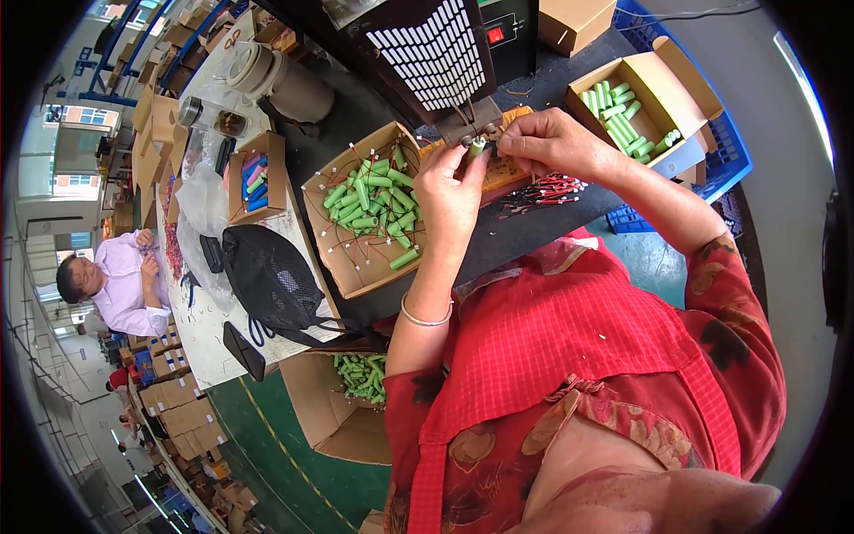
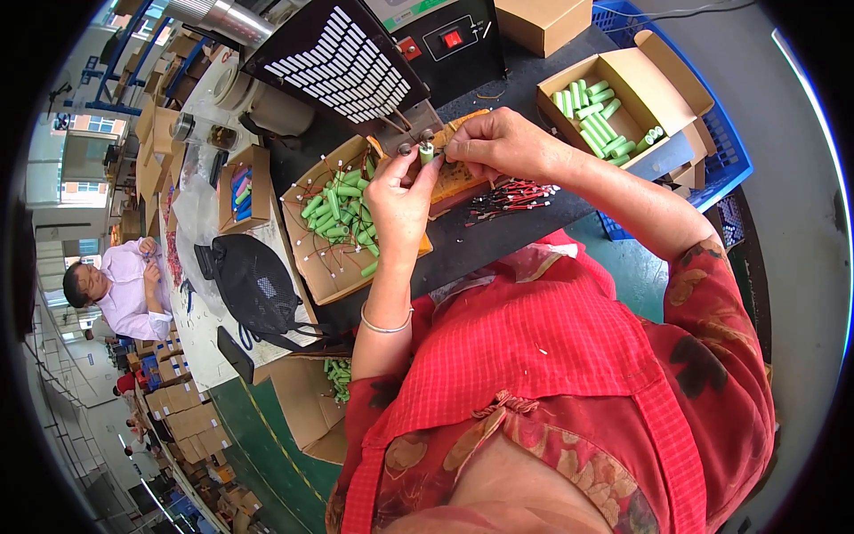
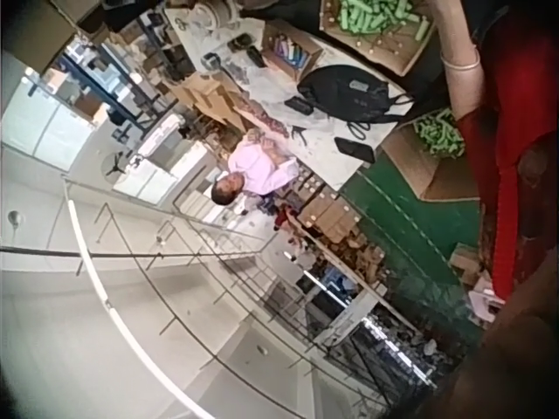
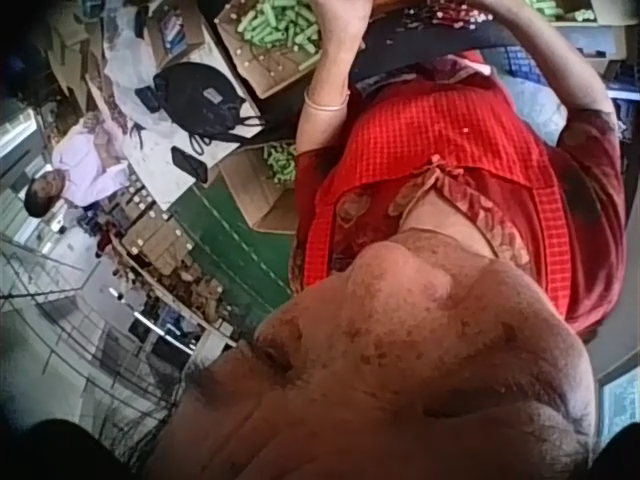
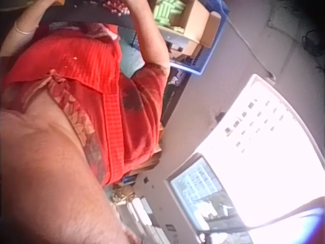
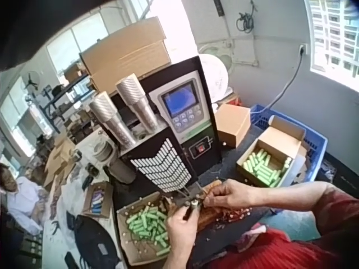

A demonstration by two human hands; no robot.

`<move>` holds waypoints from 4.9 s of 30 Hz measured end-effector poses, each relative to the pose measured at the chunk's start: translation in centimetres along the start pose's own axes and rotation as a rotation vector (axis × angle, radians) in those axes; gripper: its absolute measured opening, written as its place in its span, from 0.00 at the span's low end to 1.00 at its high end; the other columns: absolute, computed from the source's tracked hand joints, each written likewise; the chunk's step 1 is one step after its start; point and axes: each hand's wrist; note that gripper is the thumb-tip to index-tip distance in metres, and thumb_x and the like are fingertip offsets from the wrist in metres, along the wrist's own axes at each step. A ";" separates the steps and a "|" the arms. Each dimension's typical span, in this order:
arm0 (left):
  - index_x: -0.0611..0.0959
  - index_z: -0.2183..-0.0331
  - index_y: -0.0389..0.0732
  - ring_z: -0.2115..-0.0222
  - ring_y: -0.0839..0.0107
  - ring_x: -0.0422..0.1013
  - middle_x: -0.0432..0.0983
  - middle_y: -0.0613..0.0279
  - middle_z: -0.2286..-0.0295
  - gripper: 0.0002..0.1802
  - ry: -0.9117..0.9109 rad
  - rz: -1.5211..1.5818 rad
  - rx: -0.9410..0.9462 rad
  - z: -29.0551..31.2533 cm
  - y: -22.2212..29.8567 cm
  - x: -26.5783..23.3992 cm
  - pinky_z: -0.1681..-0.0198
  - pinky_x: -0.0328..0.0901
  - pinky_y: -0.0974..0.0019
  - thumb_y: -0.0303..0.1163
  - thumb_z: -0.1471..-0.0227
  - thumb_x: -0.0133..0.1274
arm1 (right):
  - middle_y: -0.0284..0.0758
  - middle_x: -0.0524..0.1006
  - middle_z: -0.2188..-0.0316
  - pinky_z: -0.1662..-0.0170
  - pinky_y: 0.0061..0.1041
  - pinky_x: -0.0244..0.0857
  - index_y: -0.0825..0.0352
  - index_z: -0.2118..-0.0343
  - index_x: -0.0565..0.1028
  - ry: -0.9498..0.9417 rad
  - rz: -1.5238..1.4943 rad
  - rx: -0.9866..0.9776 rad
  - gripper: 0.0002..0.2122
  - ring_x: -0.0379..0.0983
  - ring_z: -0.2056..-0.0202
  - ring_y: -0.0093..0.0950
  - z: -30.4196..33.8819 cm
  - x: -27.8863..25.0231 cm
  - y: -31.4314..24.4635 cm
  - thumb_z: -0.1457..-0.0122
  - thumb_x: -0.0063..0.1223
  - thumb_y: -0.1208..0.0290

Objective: The person takes cylindrical battery cells from a box and attaches wire connectors to their terminals by hand at a workstation.

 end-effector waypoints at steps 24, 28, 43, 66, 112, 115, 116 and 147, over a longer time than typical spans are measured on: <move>0.77 0.66 0.32 0.72 0.73 0.74 0.75 0.58 0.72 0.13 0.011 0.183 -0.145 1.2 -1.1 0.0 0.69 0.67 0.72 0.20 0.59 0.58 | 0.25 0.70 0.83 0.80 0.12 0.58 0.68 0.71 0.75 0.056 -0.048 -0.024 0.12 0.63 0.83 0.12 0.0 1.0 0.0 0.43 0.50 0.63; 0.78 0.68 0.32 0.74 0.69 0.74 0.75 0.55 0.73 0.12 0.024 0.116 -0.096 1.2 -1.4 0.2 0.70 0.67 0.70 0.19 0.61 0.58 | 0.26 0.70 0.85 0.81 0.12 0.57 0.68 0.72 0.75 0.071 -0.042 0.012 0.12 0.62 0.84 0.13 -0.2 1.1 -0.1 0.43 0.50 0.62; 0.80 0.65 0.35 0.73 0.72 0.72 0.75 0.59 0.70 0.13 0.162 0.068 -0.042 1.7 -1.0 -2.1 0.69 0.67 0.71 0.19 0.59 0.57 | 0.28 0.75 0.76 0.72 0.14 0.66 0.68 0.65 0.74 0.088 -0.165 -0.113 0.14 0.70 0.76 0.14 0.6 1.1 0.8 0.41 0.45 0.61; 0.77 0.63 0.38 0.76 0.74 0.65 0.72 0.59 0.69 0.16 -0.568 -0.132 0.918 1.5 20.9 -1.1 0.72 0.62 0.75 0.32 0.55 0.46 | 0.41 0.64 0.54 0.59 0.33 0.66 0.67 0.49 0.62 0.291 1.310 -0.041 0.29 0.69 0.58 0.38 2.0 -15.8 12.8 0.60 0.48 0.84; 0.71 0.58 0.44 0.82 0.81 0.65 0.72 0.58 0.67 0.16 -0.646 1.439 -1.200 9.4 2.3 10.8 0.79 0.59 0.78 0.32 0.50 0.54 | 0.37 0.66 0.67 0.62 0.25 0.68 0.68 0.65 0.70 -0.195 1.776 -0.444 0.10 0.71 0.65 0.28 0.3 -18.6 8.4 0.53 0.50 0.77; 0.70 0.55 0.45 0.73 0.77 0.70 0.72 0.60 0.63 0.18 -0.595 1.412 -1.179 9.6 1.9 10.5 0.70 0.64 0.75 0.30 0.49 0.52 | 0.37 0.66 0.67 0.68 0.25 0.69 0.69 0.66 0.69 -0.139 1.784 -0.335 0.09 0.72 0.68 0.28 0.5 -18.1 9.1 0.53 0.48 0.78; 0.69 0.55 0.45 0.69 0.74 0.70 0.71 0.60 0.62 0.18 -0.549 1.468 -1.180 9.6 2.0 10.6 0.66 0.65 0.73 0.30 0.49 0.51 | 0.38 0.65 0.66 0.70 0.25 0.70 0.70 0.67 0.68 -0.158 1.826 -0.288 0.08 0.72 0.70 0.29 0.5 -17.9 9.2 0.52 0.46 0.78; 0.72 0.59 0.45 0.57 0.70 0.68 0.71 0.63 0.61 0.13 -0.488 1.806 -1.095 11.3 0.3 9.4 0.52 0.64 0.60 0.31 0.49 0.51 | 0.44 0.75 0.77 0.70 0.30 0.69 0.71 0.65 0.70 -0.243 0.894 0.173 0.13 0.74 0.76 0.35 9.4 -1.0 1.1 0.47 0.49 0.65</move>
Point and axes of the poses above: each hand's wrist, its own z-axis away from the middle knuckle, its own x-axis out of the palm, y = z × x
